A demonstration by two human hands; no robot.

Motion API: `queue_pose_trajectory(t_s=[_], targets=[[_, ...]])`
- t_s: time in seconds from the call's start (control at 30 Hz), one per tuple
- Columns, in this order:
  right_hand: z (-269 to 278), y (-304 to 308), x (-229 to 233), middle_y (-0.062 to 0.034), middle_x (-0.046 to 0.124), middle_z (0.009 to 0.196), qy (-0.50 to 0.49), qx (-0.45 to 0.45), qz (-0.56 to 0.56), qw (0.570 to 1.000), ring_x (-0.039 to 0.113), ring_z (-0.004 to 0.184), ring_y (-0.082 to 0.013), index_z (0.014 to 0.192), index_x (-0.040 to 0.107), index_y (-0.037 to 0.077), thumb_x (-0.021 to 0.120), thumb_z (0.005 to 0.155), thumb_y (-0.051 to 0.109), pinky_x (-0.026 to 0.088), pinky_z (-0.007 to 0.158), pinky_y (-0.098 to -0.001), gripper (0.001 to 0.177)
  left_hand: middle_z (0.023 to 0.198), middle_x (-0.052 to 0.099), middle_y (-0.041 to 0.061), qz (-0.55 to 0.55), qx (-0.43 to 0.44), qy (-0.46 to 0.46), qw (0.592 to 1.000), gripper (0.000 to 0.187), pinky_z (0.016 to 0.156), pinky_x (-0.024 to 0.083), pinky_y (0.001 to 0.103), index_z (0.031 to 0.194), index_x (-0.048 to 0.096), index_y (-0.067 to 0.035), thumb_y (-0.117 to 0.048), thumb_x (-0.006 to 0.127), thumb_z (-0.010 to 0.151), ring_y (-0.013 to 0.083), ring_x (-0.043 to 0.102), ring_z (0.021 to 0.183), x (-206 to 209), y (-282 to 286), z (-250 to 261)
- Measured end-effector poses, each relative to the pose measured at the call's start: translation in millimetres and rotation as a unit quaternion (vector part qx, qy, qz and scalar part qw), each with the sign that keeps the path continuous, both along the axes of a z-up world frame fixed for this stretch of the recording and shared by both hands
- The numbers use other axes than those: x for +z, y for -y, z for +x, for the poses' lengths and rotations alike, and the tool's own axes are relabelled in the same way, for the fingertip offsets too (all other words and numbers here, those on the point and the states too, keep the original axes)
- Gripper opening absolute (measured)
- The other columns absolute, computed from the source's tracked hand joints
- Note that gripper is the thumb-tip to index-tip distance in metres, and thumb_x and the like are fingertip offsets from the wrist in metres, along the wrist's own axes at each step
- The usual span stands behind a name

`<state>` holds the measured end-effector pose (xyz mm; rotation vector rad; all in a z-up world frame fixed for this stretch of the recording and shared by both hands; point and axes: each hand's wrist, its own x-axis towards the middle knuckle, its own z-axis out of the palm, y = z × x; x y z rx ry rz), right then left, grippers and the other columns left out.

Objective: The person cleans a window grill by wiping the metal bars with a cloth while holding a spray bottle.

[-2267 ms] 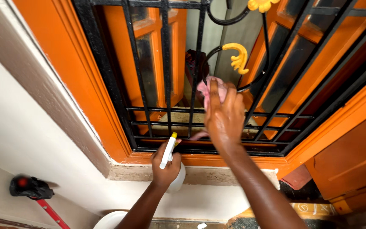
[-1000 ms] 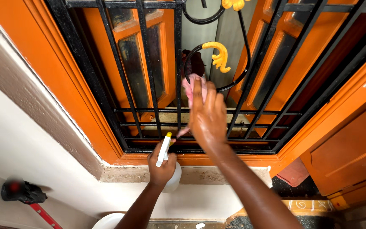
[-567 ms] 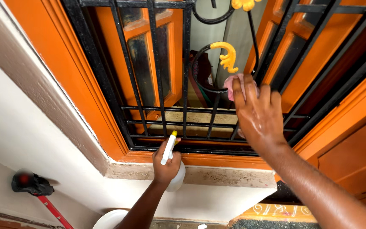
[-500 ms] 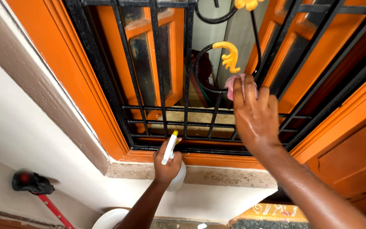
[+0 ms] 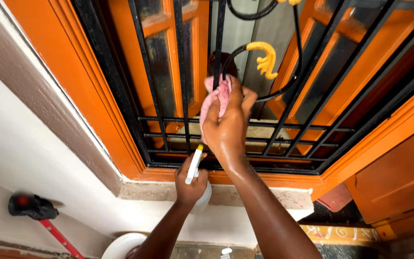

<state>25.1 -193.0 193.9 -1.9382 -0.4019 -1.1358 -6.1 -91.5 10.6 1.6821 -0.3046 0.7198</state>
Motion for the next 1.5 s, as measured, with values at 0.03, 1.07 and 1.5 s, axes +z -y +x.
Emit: queue_pose_trajectory(t_s=[0.03, 1.07, 1.5], targets=[[3, 0, 5, -0.0268, 0.046, 0.128, 0.004, 0.0, 0.001, 1.0, 0.053, 0.121, -0.0331, 0.148, 0.046, -0.01, 0.058, 0.095, -0.004, 0.051, 0.099, -0.0439, 0.055, 0.07, 0.064, 0.005, 0.001, 0.0, 0.004, 1.0, 0.044, 0.051, 0.043, 0.024, 0.128, 0.069, 0.001, 0.004, 0.063, 0.084, 0.0058, 0.05, 0.053, 3, 0, 2], [-11, 9, -17, -0.0299, 0.044, 0.137, 0.022, -0.011, -0.042, 0.999, 0.052, 0.129, -0.0406, 0.156, 0.036, -0.01, 0.05, 0.101, -0.004, 0.051, 0.104, -0.0472, 0.058, 0.066, 0.058, -0.001, -0.03, 0.005, 0.031, 0.999, 0.046, 0.05, 0.041, 0.022, 0.128, 0.065, 0.0, 0.003, 0.062, 0.082, 0.0035, 0.047, 0.053, 2, 4, -3], [32, 32, 7, -0.0317, 0.045, 0.141, 0.13, -0.154, -0.332, 0.922, 0.058, 0.106, -0.0354, 0.16, 0.043, 0.006, 0.072, 0.103, 0.019, 0.059, 0.084, -0.0427, 0.065, 0.067, 0.062, 0.001, -0.027, -0.023, -0.001, 0.999, 0.046, 0.046, 0.038, 0.023, 0.128, 0.065, 0.0, 0.004, 0.061, 0.083, 0.0034, 0.047, 0.049, -1, 1, -2]])
